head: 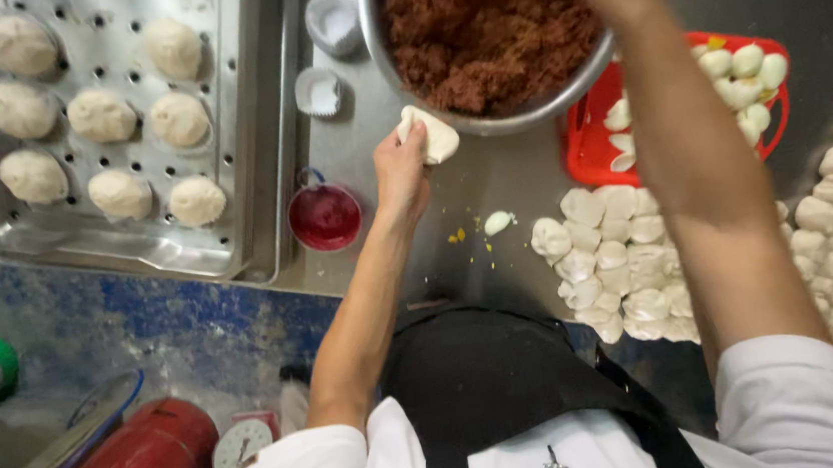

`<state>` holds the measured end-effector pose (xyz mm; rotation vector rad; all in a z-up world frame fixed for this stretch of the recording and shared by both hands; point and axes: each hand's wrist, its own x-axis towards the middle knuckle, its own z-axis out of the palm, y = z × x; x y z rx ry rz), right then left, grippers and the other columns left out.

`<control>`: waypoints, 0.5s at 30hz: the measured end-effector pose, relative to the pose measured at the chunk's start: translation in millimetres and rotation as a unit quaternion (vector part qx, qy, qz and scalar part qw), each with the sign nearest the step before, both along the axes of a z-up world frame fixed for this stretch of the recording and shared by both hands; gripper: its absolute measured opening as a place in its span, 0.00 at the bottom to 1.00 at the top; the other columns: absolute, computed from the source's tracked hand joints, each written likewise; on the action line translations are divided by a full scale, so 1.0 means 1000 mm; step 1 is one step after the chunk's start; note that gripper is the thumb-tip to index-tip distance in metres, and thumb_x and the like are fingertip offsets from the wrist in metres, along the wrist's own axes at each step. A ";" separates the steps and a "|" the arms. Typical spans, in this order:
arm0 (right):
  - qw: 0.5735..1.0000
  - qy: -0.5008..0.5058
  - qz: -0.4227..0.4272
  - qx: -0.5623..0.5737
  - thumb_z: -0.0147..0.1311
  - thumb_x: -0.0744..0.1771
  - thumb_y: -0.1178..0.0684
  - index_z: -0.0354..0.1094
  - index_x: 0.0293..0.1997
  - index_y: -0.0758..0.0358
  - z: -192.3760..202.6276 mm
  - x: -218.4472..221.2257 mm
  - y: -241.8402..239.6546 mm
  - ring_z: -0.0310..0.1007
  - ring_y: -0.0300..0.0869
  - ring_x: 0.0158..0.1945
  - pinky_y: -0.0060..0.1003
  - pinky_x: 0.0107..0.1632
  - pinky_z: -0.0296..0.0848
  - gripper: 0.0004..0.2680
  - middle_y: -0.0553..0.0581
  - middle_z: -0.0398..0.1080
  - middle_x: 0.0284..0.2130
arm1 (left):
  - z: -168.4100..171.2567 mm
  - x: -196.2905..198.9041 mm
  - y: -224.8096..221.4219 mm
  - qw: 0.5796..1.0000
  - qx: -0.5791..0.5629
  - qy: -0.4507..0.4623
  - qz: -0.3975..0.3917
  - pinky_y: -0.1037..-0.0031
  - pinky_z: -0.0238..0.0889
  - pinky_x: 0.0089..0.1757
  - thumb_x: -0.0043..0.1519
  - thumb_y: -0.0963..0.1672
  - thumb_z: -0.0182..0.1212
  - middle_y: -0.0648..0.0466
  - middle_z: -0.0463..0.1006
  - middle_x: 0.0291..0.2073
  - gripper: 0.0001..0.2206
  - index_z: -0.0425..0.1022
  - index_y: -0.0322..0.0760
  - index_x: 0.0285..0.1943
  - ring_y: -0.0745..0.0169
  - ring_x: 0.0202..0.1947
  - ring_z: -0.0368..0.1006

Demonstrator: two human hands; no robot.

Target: The person prepares filled buns by flattening dough balls, filling them with a meat mixture and egg pieces, sealing the dough, and placing the finished buns into a steamer tray.

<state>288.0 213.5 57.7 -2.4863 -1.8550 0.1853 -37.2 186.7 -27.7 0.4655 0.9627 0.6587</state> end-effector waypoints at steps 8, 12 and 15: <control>0.990 -0.116 0.055 0.053 0.51 0.66 0.58 0.67 0.58 0.58 -0.012 -0.095 -0.067 0.79 0.55 0.36 0.53 0.38 0.75 0.14 0.60 0.75 0.34 | -0.022 0.001 0.010 0.999 0.021 -0.031 0.009 0.69 0.74 0.41 0.67 0.42 0.58 0.48 0.81 0.41 0.13 0.75 0.23 0.53 0.61 0.39 0.79; 0.998 0.043 0.019 -0.031 0.50 0.65 0.56 0.66 0.62 0.50 0.002 -0.115 -0.101 0.76 0.58 0.33 0.55 0.33 0.72 0.17 0.61 0.75 0.32 | -0.037 -0.010 0.005 0.995 0.083 -0.010 -0.046 0.71 0.73 0.40 0.68 0.43 0.58 0.50 0.82 0.40 0.12 0.77 0.24 0.52 0.64 0.37 0.78; 0.994 0.084 -0.025 0.062 0.47 0.69 0.54 0.68 0.61 0.48 0.031 -0.108 -0.112 0.76 0.58 0.34 0.54 0.34 0.72 0.14 0.61 0.75 0.31 | -0.040 -0.024 -0.004 0.982 0.139 0.072 -0.104 0.74 0.69 0.37 0.68 0.43 0.59 0.53 0.81 0.39 0.13 0.79 0.26 0.54 0.67 0.36 0.75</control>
